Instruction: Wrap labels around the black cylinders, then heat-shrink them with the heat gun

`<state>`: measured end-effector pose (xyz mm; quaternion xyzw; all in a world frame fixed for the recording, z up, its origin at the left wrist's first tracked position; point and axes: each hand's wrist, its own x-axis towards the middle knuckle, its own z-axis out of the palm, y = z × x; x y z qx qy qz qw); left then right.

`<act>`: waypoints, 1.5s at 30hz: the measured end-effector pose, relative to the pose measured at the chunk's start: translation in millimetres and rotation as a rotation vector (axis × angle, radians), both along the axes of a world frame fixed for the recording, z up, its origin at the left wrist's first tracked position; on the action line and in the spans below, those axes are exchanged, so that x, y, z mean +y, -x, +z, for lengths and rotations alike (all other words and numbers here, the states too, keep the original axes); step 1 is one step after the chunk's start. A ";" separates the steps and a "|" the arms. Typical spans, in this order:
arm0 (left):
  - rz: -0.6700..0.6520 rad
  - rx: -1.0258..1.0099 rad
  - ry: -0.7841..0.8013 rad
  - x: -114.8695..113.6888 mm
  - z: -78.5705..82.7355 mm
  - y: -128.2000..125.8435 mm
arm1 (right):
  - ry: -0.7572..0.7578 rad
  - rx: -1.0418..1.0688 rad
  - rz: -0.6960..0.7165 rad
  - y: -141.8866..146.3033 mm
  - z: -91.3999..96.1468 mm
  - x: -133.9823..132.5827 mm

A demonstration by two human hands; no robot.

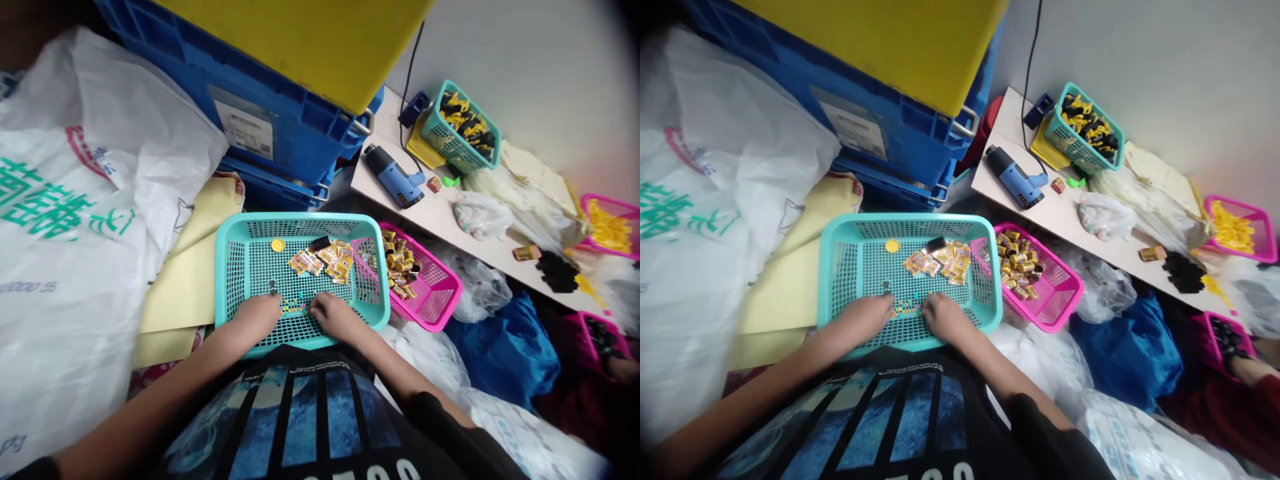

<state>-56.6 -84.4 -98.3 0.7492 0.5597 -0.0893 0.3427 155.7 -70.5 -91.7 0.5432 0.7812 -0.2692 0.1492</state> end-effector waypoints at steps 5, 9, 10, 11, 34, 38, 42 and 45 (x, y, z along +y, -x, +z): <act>-0.057 -0.023 -0.162 10.9 -5.4 -11.8 | -0.054 0.020 -0.063 21.1 -7.5 14.3; -0.238 -0.051 -0.292 4.5 -18.8 -23.9 | -0.007 0.033 -0.015 31.2 -10.9 9.2; -0.275 -0.056 -0.292 1.9 -21.6 -24.3 | 0.005 0.039 -0.005 28.6 -7.8 7.2; -0.310 -0.071 -0.283 -0.5 -23.9 -23.6 | 0.004 0.033 -0.011 23.2 -3.5 5.8; -0.379 -0.223 -0.124 -2.5 -21.0 -17.6 | -0.759 0.268 -0.307 -52.8 33.2 34.8; -0.312 -0.144 -0.253 8.3 1.0 -6.0 | -0.613 0.236 0.194 -31.8 1.1 48.4; 0.038 -0.133 -0.701 7.4 17.1 23.1 | -0.543 0.214 0.669 -4.4 -37.2 72.8; 0.500 -0.154 -0.844 -5.7 11.2 47.1 | -0.493 0.180 0.792 4.6 -49.9 95.8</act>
